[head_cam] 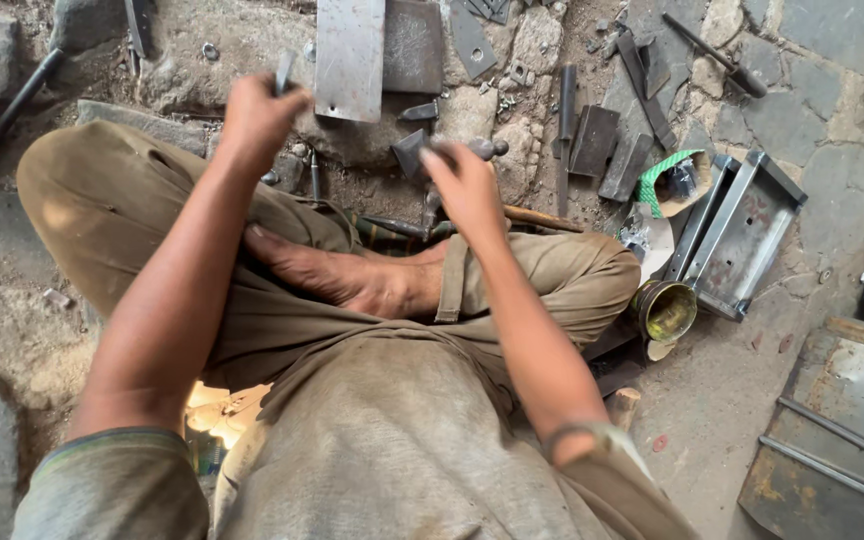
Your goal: The person sits cross-legged on the ground and uses a hammer and a metal punch to create holes in rectangular metal plates. They repeatedly position the punch on the plate and strike it with the hammer, then move the finished pieces aside.
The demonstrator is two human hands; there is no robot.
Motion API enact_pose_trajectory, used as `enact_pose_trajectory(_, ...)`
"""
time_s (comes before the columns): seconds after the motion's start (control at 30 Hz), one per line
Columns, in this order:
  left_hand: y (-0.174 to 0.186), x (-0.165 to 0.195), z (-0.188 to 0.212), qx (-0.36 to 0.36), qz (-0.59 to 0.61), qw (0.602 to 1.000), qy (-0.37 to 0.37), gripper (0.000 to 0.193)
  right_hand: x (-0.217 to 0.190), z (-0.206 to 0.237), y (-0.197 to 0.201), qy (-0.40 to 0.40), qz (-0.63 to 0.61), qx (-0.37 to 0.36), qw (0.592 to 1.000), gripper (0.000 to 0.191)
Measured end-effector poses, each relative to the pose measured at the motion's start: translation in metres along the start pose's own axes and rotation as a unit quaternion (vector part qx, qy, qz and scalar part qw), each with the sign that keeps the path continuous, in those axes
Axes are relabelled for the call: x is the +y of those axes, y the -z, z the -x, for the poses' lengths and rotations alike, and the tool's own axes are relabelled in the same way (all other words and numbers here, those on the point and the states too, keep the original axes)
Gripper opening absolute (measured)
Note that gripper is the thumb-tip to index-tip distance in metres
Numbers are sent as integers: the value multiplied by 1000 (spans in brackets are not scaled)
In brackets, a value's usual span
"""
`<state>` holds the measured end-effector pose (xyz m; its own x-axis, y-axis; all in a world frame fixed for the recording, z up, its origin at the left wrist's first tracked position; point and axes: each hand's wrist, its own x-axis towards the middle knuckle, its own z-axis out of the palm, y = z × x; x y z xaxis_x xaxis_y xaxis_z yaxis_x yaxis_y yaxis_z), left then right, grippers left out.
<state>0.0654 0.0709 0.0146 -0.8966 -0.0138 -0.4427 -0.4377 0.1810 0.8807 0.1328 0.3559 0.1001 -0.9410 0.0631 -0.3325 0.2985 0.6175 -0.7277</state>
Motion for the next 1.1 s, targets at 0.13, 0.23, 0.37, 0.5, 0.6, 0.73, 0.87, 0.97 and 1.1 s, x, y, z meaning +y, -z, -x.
enact_pose_trajectory(0.13, -3, -4, -4, -1, -72, 997, 39, 27, -29, -73, -60, -89, -311, -89, 942, 28)
enact_pose_trajectory(0.23, 10, 2, -6, 18, -2, 999, 43, 25, -43, -87, -78, -78, -356, -109, 925, 23)
enact_pose_trajectory(0.37, 23, 7, -4, 26, -22, 997, 67, 24, -52, -81, -87, -85, -287, -107, 948, 19)
enact_pose_trajectory(0.5, 18, 5, -2, 13, -45, 997, 67, 23, -52, -77, -86, -119, -279, -93, 948, 17)
enact_pose_trajectory(0.6, 14, 0, -3, 9, -51, 997, 52, 24, -45, -77, -88, -110, -291, -94, 946, 18)
enact_pose_trajectory(0.73, 19, -4, -2, 31, 7, 998, 58, 19, -46, -77, -88, -106, -285, -92, 948, 22)
enact_pose_trajectory(0.87, 34, 3, 2, 28, 262, 960, -92, 16, -41, -64, -54, -49, -61, -71, 994, 39)
enact_pose_trajectory(0.97, 33, 13, 1, -14, 207, 950, -232, 18, -19, -29, 9, -45, 34, -23, 998, 46)
enact_pose_trajectory(1.1, 14, 22, -5, -4, 25, 954, -298, 18, 28, 22, 71, -55, 263, -6, 963, 58)
